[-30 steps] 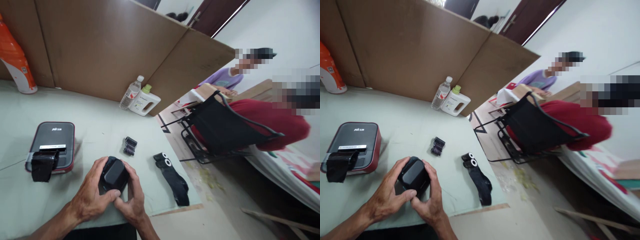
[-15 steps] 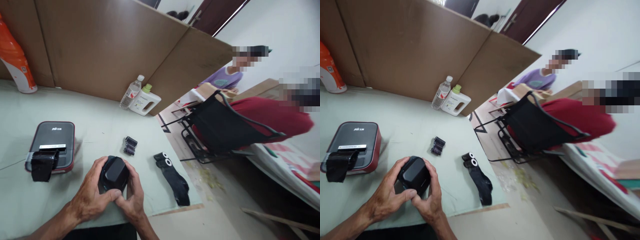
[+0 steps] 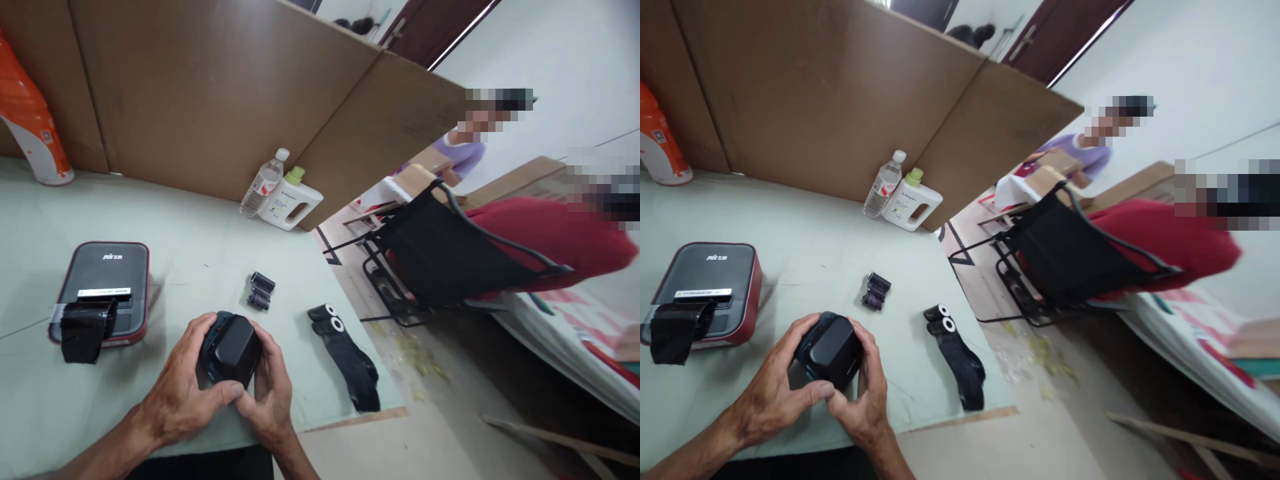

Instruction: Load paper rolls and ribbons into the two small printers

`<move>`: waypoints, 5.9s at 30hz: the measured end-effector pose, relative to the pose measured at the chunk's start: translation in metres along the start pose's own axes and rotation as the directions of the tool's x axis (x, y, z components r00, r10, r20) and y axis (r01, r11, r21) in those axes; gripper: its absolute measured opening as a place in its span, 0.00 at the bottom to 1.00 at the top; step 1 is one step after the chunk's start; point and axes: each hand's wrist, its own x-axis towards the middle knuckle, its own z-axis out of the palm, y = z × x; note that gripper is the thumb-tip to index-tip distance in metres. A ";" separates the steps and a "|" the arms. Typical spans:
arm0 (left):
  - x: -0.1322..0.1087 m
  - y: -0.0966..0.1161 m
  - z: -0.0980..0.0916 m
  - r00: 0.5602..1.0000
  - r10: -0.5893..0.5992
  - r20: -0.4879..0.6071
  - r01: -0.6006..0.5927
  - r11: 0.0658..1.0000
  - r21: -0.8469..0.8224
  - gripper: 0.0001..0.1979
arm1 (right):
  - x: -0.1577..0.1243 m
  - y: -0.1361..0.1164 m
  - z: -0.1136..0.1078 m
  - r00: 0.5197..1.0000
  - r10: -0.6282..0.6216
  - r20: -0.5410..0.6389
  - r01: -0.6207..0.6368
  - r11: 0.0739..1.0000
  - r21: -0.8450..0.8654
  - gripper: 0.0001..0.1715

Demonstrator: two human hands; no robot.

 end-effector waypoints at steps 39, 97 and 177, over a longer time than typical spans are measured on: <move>0.020 -0.005 -0.011 0.995 -0.041 -0.096 0.045 0.998 0.049 0.25 | 0.035 -0.019 0.008 0.989 -0.114 0.089 0.137 0.938 -0.319 0.42; 0.036 -0.003 -0.035 0.992 0.109 -0.065 -0.046 0.786 0.616 0.28 | 0.043 0.016 -0.009 0.929 0.152 0.337 -0.073 0.968 -0.238 0.72; 0.055 -0.011 -0.046 0.979 -0.083 -0.188 0.120 0.973 0.196 0.35 | 0.084 -0.010 -0.021 0.834 -0.217 0.507 0.444 0.810 -0.383 0.16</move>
